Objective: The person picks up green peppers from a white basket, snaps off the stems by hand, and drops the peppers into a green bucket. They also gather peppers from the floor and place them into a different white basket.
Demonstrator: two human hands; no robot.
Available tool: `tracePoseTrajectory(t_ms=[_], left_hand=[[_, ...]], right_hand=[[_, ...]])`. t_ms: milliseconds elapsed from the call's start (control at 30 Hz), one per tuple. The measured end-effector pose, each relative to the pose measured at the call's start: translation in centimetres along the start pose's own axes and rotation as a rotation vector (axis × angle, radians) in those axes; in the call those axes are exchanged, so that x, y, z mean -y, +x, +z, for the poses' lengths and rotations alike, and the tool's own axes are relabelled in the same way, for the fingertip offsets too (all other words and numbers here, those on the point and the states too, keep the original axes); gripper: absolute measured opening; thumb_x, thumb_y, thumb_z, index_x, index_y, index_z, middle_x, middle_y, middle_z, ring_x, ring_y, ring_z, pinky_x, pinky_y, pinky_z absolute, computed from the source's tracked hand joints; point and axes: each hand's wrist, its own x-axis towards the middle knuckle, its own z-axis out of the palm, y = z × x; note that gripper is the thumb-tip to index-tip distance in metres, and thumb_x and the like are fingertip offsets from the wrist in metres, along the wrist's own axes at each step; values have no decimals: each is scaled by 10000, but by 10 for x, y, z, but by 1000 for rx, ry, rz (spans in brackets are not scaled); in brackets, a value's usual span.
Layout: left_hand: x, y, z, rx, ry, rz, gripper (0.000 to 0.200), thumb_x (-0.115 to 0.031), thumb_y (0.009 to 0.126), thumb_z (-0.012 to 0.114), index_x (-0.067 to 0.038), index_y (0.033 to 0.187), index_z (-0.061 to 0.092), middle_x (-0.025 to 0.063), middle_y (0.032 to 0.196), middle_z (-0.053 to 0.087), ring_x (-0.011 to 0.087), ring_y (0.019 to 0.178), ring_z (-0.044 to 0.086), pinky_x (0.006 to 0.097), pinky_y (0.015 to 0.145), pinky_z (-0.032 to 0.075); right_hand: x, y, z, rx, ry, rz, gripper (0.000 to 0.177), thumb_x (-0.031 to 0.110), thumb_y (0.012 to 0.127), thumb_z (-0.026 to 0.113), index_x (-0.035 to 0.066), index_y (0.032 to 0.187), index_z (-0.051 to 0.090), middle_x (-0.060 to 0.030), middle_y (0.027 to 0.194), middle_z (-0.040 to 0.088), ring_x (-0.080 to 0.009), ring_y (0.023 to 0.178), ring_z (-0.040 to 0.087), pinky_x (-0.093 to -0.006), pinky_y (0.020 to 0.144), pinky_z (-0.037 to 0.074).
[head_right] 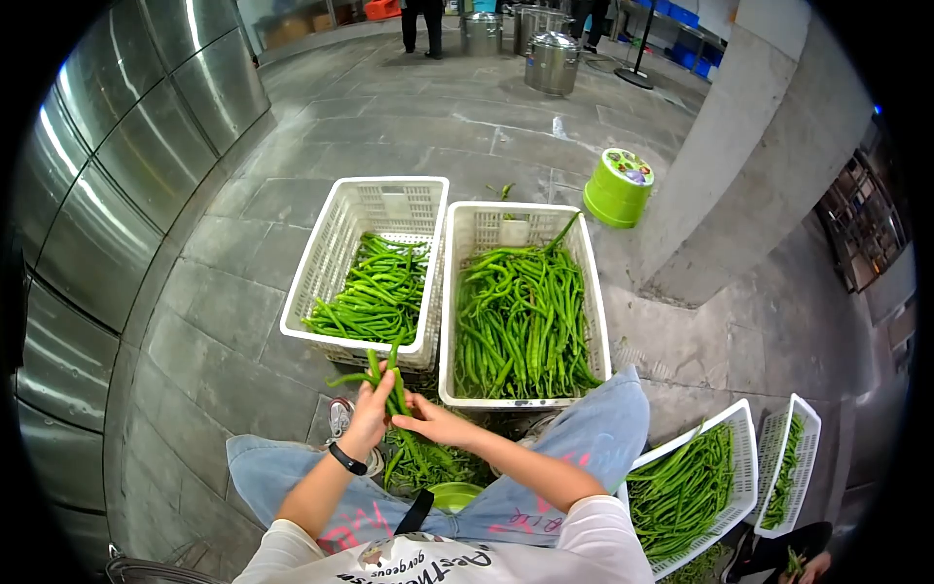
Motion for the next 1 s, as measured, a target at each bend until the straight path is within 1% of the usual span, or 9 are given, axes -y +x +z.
tracePoseTrajectory(t_ms=[67, 100, 233, 400, 467, 500, 700, 833, 1000], left_hand=[[3, -16, 11, -20, 76, -84, 484, -336, 917, 583, -70, 1278, 400, 44, 967, 571, 120, 790, 579, 249, 651, 473], [1, -18, 15, -28, 161, -23, 490, -348, 923, 569, -59, 1282, 401, 67, 989, 570, 148, 858, 573, 272, 726, 460], [-11, -14, 16, 9, 786, 392, 388, -283, 931, 544, 20, 1169, 506, 126, 1038, 540, 217, 957, 547, 318, 825, 417], [-25, -3, 7, 25, 821, 568, 254, -204, 918, 575, 14, 1048, 562, 72, 878, 548, 170, 756, 545, 301, 669, 444], [-33, -3, 1, 128, 457, 182, 168, -133, 899, 604, 2, 995, 574, 34, 767, 555, 114, 637, 532, 258, 582, 442], [-35, 1, 0, 195, 369, 232, 154, -66, 857, 646, -6, 986, 586, -2, 657, 562, 58, 540, 516, 206, 520, 424], [-42, -5, -7, 335, 505, 221, 97, -16, 831, 652, 10, 885, 576, 42, 859, 629, 92, 785, 605, 227, 666, 486], [-35, -6, -6, 380, 575, 194, 118, -8, 807, 666, 14, 886, 581, 35, 833, 627, 88, 769, 608, 230, 664, 492], [-42, -6, -8, 288, 905, 299, 177, -92, 757, 729, 24, 826, 614, 79, 776, 657, 104, 653, 615, 248, 601, 486]], right_hand=[[-14, 4, 12, -153, 28, -108, 583, 319, 929, 564, 14, 1350, 301, -66, 1153, 491, -137, 989, 529, -271, 879, 423], [11, -2, 13, -23, 182, 18, 476, 292, 942, 538, 33, 1294, 348, -44, 957, 535, -97, 798, 536, -245, 713, 452], [3, -3, 12, -82, 107, 72, 282, 279, 950, 514, 58, 1097, 418, 8, 706, 493, -78, 583, 472, -224, 532, 408], [14, -4, 4, -204, -110, 22, 241, 206, 953, 503, 29, 1104, 442, -10, 737, 531, -96, 614, 536, -253, 574, 456], [18, -5, -2, -275, -133, -35, 259, 248, 946, 517, 19, 1045, 446, -16, 699, 540, -101, 562, 539, -259, 536, 453], [19, -5, -6, -282, -115, -21, 262, 227, 931, 530, 21, 1075, 454, -25, 694, 556, -105, 578, 555, -264, 545, 462], [22, -10, -21, -291, -460, -102, 295, 206, 886, 575, 24, 1102, 488, -21, 668, 565, -126, 546, 547, -286, 529, 453], [37, -15, -16, -277, -78, 63, 353, 258, 880, 615, 16, 1114, 508, -18, 710, 592, -129, 583, 545, -300, 562, 452], [34, -14, -20, -353, -315, -170, 438, 284, 870, 638, 4, 1183, 515, -51, 815, 635, -150, 656, 560, -315, 625, 456]])
